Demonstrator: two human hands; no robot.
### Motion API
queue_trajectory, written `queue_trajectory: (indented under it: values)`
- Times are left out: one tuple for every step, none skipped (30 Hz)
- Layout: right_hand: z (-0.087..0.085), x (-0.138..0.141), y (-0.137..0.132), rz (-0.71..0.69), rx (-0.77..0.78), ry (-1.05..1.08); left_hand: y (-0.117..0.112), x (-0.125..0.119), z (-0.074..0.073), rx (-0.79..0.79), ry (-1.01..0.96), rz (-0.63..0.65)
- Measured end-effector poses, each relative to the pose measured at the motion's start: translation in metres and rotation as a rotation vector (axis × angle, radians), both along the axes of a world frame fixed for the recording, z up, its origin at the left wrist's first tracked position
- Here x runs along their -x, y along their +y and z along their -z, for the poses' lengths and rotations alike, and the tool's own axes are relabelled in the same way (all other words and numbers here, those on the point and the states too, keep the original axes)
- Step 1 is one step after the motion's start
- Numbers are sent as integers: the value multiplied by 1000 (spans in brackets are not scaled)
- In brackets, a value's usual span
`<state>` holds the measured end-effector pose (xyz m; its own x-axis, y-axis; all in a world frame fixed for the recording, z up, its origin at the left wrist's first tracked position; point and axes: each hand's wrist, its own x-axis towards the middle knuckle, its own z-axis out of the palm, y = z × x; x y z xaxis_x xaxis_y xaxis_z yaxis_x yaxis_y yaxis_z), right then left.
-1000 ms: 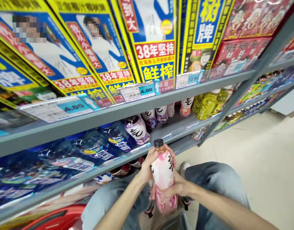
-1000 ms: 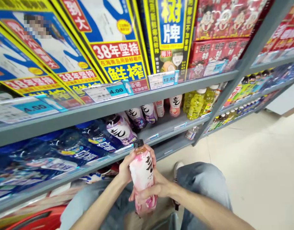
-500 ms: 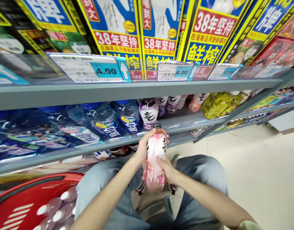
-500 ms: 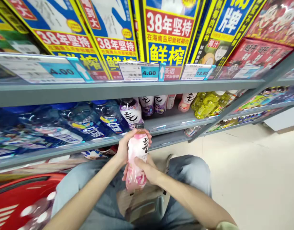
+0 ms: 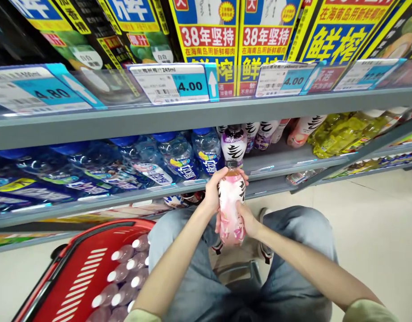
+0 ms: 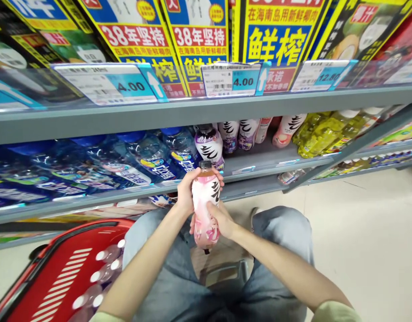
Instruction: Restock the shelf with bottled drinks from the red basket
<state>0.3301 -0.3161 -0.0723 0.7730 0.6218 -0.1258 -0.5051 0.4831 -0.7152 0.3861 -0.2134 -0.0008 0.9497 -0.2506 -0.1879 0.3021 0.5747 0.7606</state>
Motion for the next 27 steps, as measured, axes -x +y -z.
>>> queue_trajectory:
  values:
    - [-1, 0, -1, 1, 14, 7, -1, -1, 0, -4, 6, -6]
    - [-2, 1, -2, 7, 31, 12, -2, -1, 0, -8, 11, -12]
    - [-3, 2, -3, 19, 55, 16, -3, -1, -1, -12, 16, -20]
    - [-3, 3, -4, 48, 92, 17, -4, -1, -1, -18, 22, -28]
    - [-3, 3, -5, 96, 143, 14, -5, -1, -2, -27, 29, -38]
    - [-2, 3, -6, 160, 202, 5, -7, -1, -3, -41, 37, -50]
    - [-1, 3, -7, 236, 263, -11, -8, 0, -3, -57, 46, -63]
    - [0, 2, -8, 315, 318, -34, -10, 0, -3, -74, 53, -82]
    - [0, 1, -10, 386, 361, -65, -12, 0, -3, -89, 57, -106]
    - [1, -1, -11, 438, 389, -99, -13, 1, -3, -103, 60, -130]
    - [0, -2, -12, 467, 402, -129, -14, 1, -2, -114, 61, -150]
    - [0, -4, -14, 472, 399, -148, -15, 1, -1, -121, 62, -162]
    - [-1, -5, -15, 452, 380, -150, -15, 1, 0, -124, 63, -168]
    - [-2, -6, -16, 406, 344, -128, -15, 2, 0, -124, 65, -169]
    - [-2, -6, -17, 342, 292, -85, -15, 2, 1, -123, 66, -165]
    - [-3, -7, -18, 265, 230, -30, -15, 3, 2, -119, 67, -159]
    - [-4, -7, -18, 184, 165, 24, -15, 3, 2, -112, 68, -150]
    - [-4, -8, -19, 108, 106, 69, -16, 4, 2, -105, 69, -138]
    - [-4, -8, -20, 44, 55, 101, -16, 5, 1, -96, 69, -125]
    - [-4, -8, -21, -9, 16, 121, -17, 6, 1, -89, 71, -111]
    - [-3, -8, -22, -52, -12, 130, -17, 7, 0, -81, 73, -99]
    - [-3, -8, -24, -86, -33, 130, -18, 8, 0, -75, 74, -90]
    - [-2, -8, -24, -113, -50, 125, -18, 8, 0, -73, 72, -83]
    - [-1, -8, -25, -133, -65, 117, -18, 9, 1, -74, 67, -76]
    - [1, -7, -25, -142, -77, 108, -19, 9, 2, -77, 62, -71]
    - [2, -6, -26, -140, -88, 103, -19, 8, 3, -82, 59, -68]
    - [3, -6, -25, -127, -96, 106, -19, 8, 5, -91, 62, -68]
